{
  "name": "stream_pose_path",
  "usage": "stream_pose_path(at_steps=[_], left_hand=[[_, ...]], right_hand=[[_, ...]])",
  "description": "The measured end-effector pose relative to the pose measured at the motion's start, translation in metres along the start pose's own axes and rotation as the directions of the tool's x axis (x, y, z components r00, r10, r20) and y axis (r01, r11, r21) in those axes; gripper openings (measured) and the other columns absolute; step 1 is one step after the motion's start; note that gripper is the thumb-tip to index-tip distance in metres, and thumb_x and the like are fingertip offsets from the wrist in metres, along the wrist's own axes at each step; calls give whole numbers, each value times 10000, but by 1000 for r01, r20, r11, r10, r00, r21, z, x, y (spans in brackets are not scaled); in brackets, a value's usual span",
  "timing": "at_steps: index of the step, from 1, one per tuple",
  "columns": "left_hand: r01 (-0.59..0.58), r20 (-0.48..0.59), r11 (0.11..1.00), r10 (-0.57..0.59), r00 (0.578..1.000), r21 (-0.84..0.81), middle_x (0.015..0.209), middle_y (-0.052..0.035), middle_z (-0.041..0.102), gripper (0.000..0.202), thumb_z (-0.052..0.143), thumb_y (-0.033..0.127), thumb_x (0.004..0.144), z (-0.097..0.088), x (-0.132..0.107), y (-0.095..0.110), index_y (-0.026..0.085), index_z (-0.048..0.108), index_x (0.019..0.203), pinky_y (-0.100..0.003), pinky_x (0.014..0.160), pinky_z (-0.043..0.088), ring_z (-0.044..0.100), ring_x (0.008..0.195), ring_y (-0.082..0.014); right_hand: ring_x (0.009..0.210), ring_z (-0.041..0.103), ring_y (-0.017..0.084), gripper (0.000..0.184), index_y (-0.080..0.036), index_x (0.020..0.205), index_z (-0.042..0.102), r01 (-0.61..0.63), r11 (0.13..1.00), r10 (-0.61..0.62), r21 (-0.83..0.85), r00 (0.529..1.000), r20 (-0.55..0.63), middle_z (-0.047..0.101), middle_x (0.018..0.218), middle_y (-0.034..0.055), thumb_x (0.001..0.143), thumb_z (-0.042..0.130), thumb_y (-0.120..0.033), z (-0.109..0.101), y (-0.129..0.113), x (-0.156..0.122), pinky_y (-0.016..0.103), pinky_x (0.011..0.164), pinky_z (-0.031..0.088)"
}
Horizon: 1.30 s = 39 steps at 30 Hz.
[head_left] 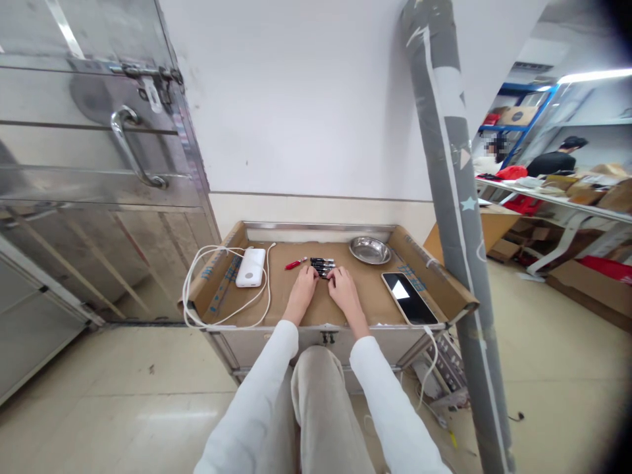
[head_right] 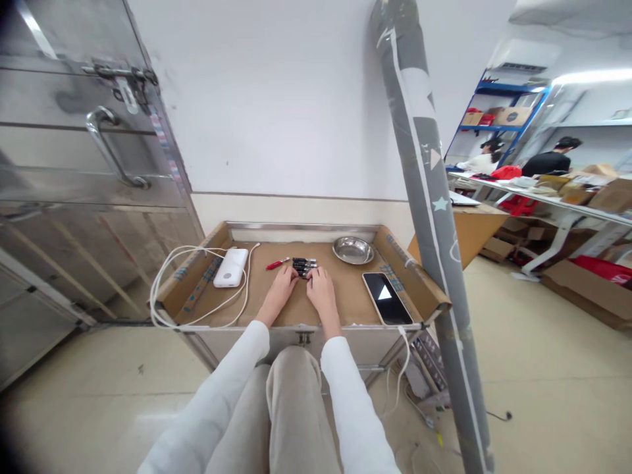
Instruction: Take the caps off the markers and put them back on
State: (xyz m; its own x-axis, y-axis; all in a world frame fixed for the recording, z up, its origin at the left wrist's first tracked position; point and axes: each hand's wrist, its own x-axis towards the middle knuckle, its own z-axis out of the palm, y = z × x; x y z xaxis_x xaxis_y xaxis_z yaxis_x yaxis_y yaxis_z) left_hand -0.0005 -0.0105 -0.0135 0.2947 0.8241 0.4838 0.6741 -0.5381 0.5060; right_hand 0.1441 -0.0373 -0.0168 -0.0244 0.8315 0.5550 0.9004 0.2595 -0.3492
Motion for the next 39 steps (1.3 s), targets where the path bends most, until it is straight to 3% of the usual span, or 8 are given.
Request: stream_pose_path(at_steps=[6, 10, 15, 20, 24, 28, 39], left_hand=[[9, -65, 994, -2, 998, 107, 911, -75, 541, 107, 424, 143, 888, -1, -2, -1, 158, 527, 864, -343, 811, 478, 556, 834, -183], [103, -163, 957, -61, 985, 270, 933, -126, 555, 154, 386, 159, 896, -5, -1, 2, 129, 537, 911, -374, 816, 467, 555, 886, -225], [287, -267, 875, -190, 945, 391, 1057, -195, 550, 262, 345, 55, 843, -10, 1, 1, 63, 519, 1038, -396, 857, 438, 540, 995, -272], [289, -290, 851, -171, 942, 438, 1291, -208, 471, 379, 350, 80, 852, -8, 3, -7, 75, 447, 1218, -420, 982, 361, 407, 1240, -295], [346, -269, 793, -237, 934, 502, 1088, -183, 569, 278, 317, 132, 886, -8, 5, -8, 87, 533, 1056, -424, 913, 392, 507, 1078, -294], [387, -285, 731, -268, 920, 562, 1017, -169, 561, 286, 264, 135, 907, -10, 5, -4, 86, 534, 986, -397, 832, 417, 529, 966, -281], [429, -283, 777, -330, 901, 461, 1018, -173, 555, 270, 304, 225, 944, -14, 8, -7, 73, 517, 1007, -391, 818, 437, 541, 957, -274]], right_hand=[[844, 495, 190, 172, -180, 840, 566, -48, 996, 50, -79, 998, 24, 556, 893, 70, 802, 429, -82, -5, -6, -2, 299, 810, 365], [859, 501, 197, 193, -178, 846, 571, -49, 997, 51, -67, 998, 33, 567, 894, 74, 792, 424, -66, -6, -8, 0, 310, 813, 359], [880, 518, 183, 232, -196, 854, 591, 79, 995, -82, 62, 995, 51, 578, 906, 50, 788, 419, -56, -8, -13, 4, 299, 820, 367], [855, 529, 167, 286, -230, 893, 641, 147, 981, -162, 124, 980, 114, 574, 885, 30, 793, 434, -61, -6, -15, 5, 284, 790, 372], [872, 537, 169, 212, -232, 937, 640, 146, 980, -165, 135, 977, 139, 584, 905, 31, 821, 492, -135, -4, -14, 7, 287, 793, 371], [869, 545, 167, 161, -219, 913, 626, 139, 981, -159, 137, 975, 152, 604, 911, 32, 837, 503, -149, -3, -12, 9, 285, 794, 379], [919, 565, 190, 241, -185, 957, 598, 76, 989, -83, 125, 995, 53, 631, 962, 71, 875, 381, -119, -1, -11, 10, 317, 862, 422]])
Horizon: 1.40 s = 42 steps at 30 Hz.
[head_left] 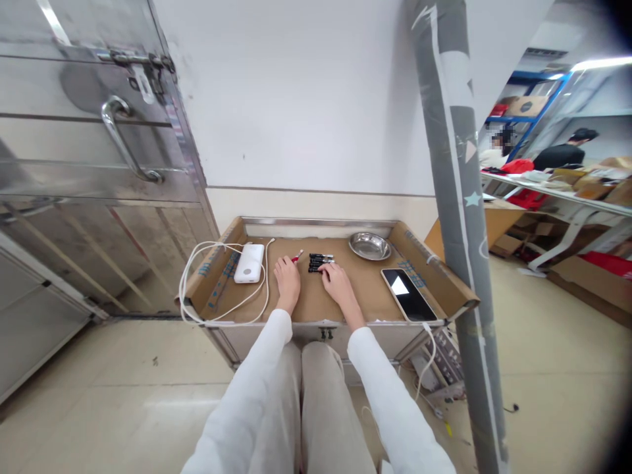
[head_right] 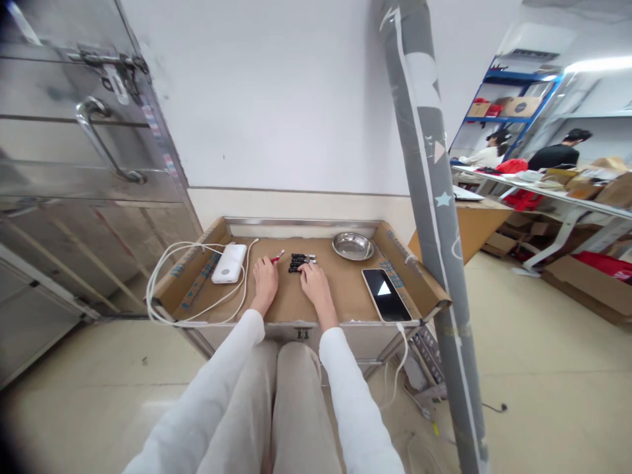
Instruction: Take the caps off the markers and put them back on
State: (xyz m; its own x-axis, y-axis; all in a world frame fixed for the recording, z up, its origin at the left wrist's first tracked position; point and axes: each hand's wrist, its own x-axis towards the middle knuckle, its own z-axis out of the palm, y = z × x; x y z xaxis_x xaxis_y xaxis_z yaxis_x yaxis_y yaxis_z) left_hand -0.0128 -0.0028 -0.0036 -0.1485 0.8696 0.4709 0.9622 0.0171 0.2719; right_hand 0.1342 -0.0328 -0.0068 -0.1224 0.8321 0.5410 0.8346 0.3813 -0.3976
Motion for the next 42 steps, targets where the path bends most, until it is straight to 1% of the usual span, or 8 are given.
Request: stream_pose_path(at_steps=[4, 8, 12, 16, 23, 28, 38, 42], left_hand=[[-204, -31, 954, 202, 979, -221, 1006, -134, 549, 254, 313, 255, 958, -3, -6, 1, 106, 504, 1034, -346, 801, 459, 573, 907, -226], [-434, -48, 770, 468, 883, -468, 1027, -87, 525, 210, 342, 264, 958, -7, -14, 7, 161, 483, 1075, -313, 813, 477, 601, 876, -177], [-469, -79, 626, 546, 834, -623, 1051, -69, 525, 179, 402, 241, 939, -8, -14, 9, 191, 480, 1093, -318, 896, 472, 584, 978, -166], [-478, -164, 540, 527, 834, -692, 1054, -66, 553, 189, 473, 212, 907, -5, -10, 7, 195, 487, 1094, -316, 918, 475, 574, 1014, -155], [-338, -174, 444, 369, 913, -830, 1037, -63, 593, 282, 533, 255, 880, -7, -9, 7, 193, 479, 1150, -303, 847, 524, 612, 913, -132], [-239, -146, 418, 244, 959, -876, 1038, -64, 612, 294, 557, 314, 867, -11, -9, 5, 201, 504, 1133, -314, 827, 541, 627, 901, -141], [-108, -116, 431, 7, 993, -896, 1014, -72, 606, 276, 514, 345, 890, -19, -9, -2, 181, 514, 1112, -317, 833, 525, 624, 896, -143], [-80, -38, 412, 109, 993, -908, 969, -49, 628, 234, 557, 331, 864, -21, -12, -5, 183, 541, 1045, -295, 798, 522, 625, 862, -139]], right_hand=[[1016, 554, 212, 334, -148, 1167, 515, -67, 997, 72, 50, 992, -108, 582, 1100, 122, 874, 354, -137, -3, -3, 0, 351, 902, 442], [1105, 530, 214, 505, -184, 1365, 351, -85, 989, 105, 125, 980, -169, 476, 1257, 138, 861, 366, -146, -9, -7, -1, 358, 914, 464], [1091, 543, 199, 431, -218, 1270, 473, -61, 982, 83, 176, 989, -120, 490, 1212, 112, 858, 376, -136, -7, -1, -2, 348, 938, 462], [1060, 559, 188, 321, -194, 1125, 579, -57, 972, 82, 226, 991, -101, 515, 1140, 112, 877, 379, -151, -1, 8, -5, 332, 949, 457], [1065, 578, 176, 354, -206, 1206, 563, -22, 943, 41, 332, 998, -49, 591, 1140, 107, 901, 384, -181, 4, 14, -5, 338, 964, 445], [1076, 594, 187, 378, -217, 1229, 558, -31, 939, 44, 341, 999, -30, 623, 1172, 102, 885, 408, -174, 6, 17, -4, 365, 956, 459], [943, 646, 191, 243, -212, 1034, 624, -121, 925, 139, 361, 990, -25, 684, 1033, 68, 898, 430, -269, -2, 10, -6, 337, 876, 491], [942, 636, 191, 256, -198, 1009, 624, -132, 928, 172, 347, 981, -87, 678, 1027, 83, 913, 401, -279, -7, 9, -6, 336, 882, 476]])
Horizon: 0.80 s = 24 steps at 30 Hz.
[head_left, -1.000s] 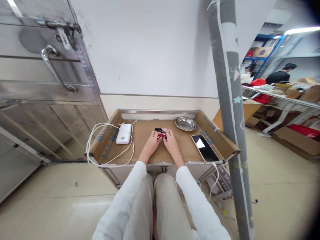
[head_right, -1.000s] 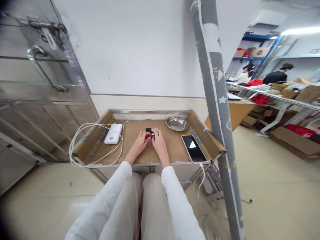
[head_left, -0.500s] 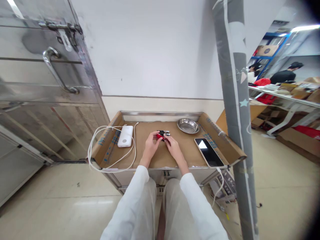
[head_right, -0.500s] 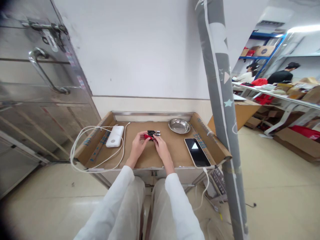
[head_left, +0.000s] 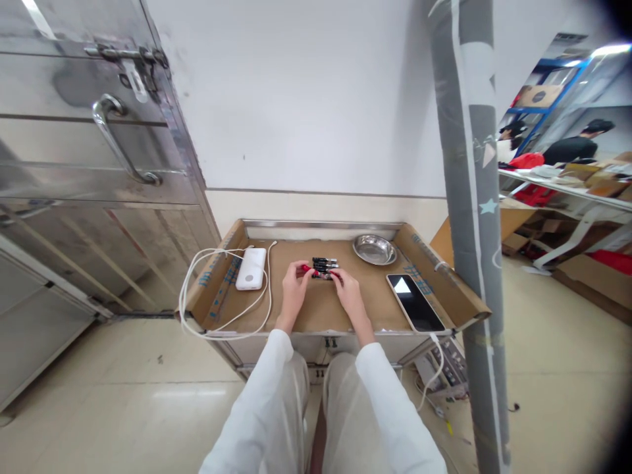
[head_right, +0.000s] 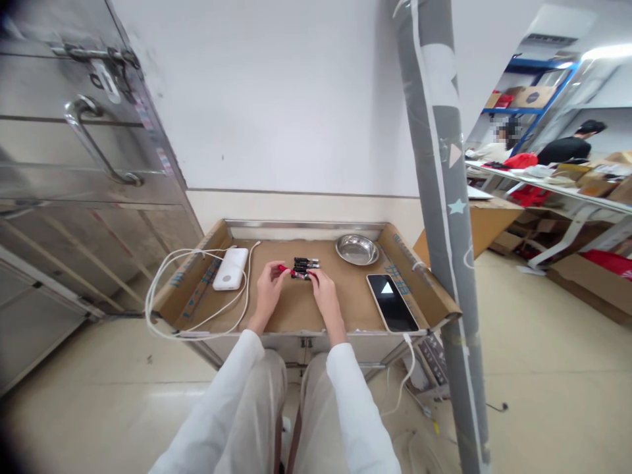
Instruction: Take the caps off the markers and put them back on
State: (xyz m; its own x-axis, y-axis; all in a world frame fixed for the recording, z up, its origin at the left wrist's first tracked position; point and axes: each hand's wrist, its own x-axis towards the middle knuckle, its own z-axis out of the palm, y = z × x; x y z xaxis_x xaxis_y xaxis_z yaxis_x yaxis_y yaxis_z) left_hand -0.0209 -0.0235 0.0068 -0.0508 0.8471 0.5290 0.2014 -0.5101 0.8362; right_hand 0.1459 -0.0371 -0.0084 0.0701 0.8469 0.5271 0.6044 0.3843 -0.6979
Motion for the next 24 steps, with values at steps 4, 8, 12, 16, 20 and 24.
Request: stream_pose_path(at_steps=[4, 8, 12, 16, 20, 24], left_hand=[[-75, 310, 982, 19, 951, 171, 884, -12, 649, 90, 587, 264, 842, 1, -3, -8, 198, 593, 903, -300, 765, 503, 606, 789, -143], [-240, 447, 915, 75, 891, 325, 845, -17, 636, 12, 600, 210, 828, 7, -1, -15, 200, 596, 834, -348, 811, 475, 562, 839, -181], [-283, 414, 885, 116, 903, 370, 918, -28, 583, 59, 575, 208, 843, 10, 3, -16, 210, 594, 899, -348, 847, 470, 555, 896, -179], [-212, 358, 899, 67, 931, 383, 976, -33, 502, 97, 566, 212, 848, 11, 3, -21, 213, 589, 942, -350, 884, 469, 547, 940, -173], [-96, 323, 943, -13, 946, 319, 980, -28, 470, 129, 499, 138, 866, 13, 1, -28, 191, 537, 977, -312, 831, 493, 562, 803, -125], [-102, 309, 947, 2, 951, 306, 954, -40, 493, 67, 461, 172, 892, 10, -1, -24, 191, 513, 929, -314, 812, 489, 554, 791, -144]], right_hand=[[941, 626, 190, 273, -190, 1016, 630, -16, 1000, 15, -5, 996, -91, 675, 1017, 93, 914, 389, -270, -5, 1, 3, 341, 884, 473], [959, 613, 192, 265, -198, 1003, 645, 54, 998, -53, -45, 998, 26, 672, 1003, 83, 906, 400, -228, -9, 5, 4, 358, 898, 470], [1006, 566, 195, 272, -228, 1049, 643, 144, 977, -130, -159, 987, 95, 626, 1030, 74, 923, 403, -244, -13, 4, -1, 363, 920, 459], [972, 540, 200, 242, -252, 1070, 637, 239, 934, -178, -265, 956, 234, 581, 1018, 66, 915, 453, -270, -13, -1, -6, 356, 887, 468], [958, 532, 201, 193, -231, 1050, 616, 214, 934, -143, -285, 958, 249, 572, 989, 58, 891, 511, -265, -14, -5, -6, 351, 880, 462], [940, 526, 192, 128, -209, 929, 621, 183, 942, -121, -282, 967, 225, 567, 950, 53, 895, 508, -258, -14, -8, -5, 321, 887, 445]])
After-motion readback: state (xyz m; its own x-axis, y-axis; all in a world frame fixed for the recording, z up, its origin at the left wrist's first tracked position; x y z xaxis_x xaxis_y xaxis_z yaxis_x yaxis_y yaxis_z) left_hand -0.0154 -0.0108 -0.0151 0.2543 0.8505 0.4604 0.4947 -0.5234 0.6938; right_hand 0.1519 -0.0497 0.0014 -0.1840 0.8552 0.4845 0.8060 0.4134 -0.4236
